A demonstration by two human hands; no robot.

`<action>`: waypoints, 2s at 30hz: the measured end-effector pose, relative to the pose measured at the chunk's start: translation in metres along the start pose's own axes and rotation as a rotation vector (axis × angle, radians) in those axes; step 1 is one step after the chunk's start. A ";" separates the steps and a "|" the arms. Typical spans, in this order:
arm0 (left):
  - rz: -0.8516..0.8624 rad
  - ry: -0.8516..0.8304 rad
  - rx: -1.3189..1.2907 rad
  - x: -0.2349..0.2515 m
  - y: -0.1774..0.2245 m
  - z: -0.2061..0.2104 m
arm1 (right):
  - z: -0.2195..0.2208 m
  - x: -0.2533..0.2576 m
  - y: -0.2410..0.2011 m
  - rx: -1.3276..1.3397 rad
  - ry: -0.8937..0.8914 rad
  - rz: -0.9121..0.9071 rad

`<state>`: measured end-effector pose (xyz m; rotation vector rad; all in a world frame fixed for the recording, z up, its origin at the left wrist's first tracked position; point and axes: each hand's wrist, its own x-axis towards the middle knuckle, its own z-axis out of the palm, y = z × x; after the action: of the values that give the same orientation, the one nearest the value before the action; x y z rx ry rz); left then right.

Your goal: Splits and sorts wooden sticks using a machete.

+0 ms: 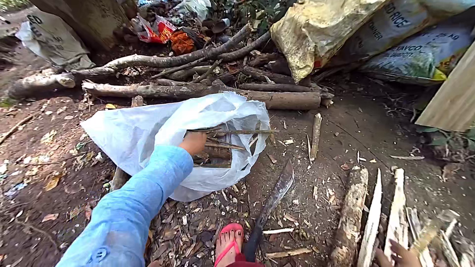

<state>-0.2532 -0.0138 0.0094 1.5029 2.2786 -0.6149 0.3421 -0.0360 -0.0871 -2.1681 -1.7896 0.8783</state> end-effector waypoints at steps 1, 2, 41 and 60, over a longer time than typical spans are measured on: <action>-0.017 -0.077 0.031 0.006 -0.002 0.021 | 0.016 0.001 -0.009 -0.009 -0.073 -0.038; -0.046 -0.142 0.043 0.009 -0.003 0.037 | 0.032 0.000 -0.018 -0.025 -0.123 -0.088; 0.731 0.910 -1.179 -0.091 0.095 -0.089 | 0.229 -0.105 -0.131 -0.077 -0.725 0.065; 0.409 0.598 -1.609 -0.050 0.201 -0.026 | 0.245 -0.111 -0.136 -0.111 -0.697 0.152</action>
<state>-0.0498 0.0301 0.0231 1.0990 1.6168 1.5758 0.0842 -0.1597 -0.1806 -2.2537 -1.9913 1.7824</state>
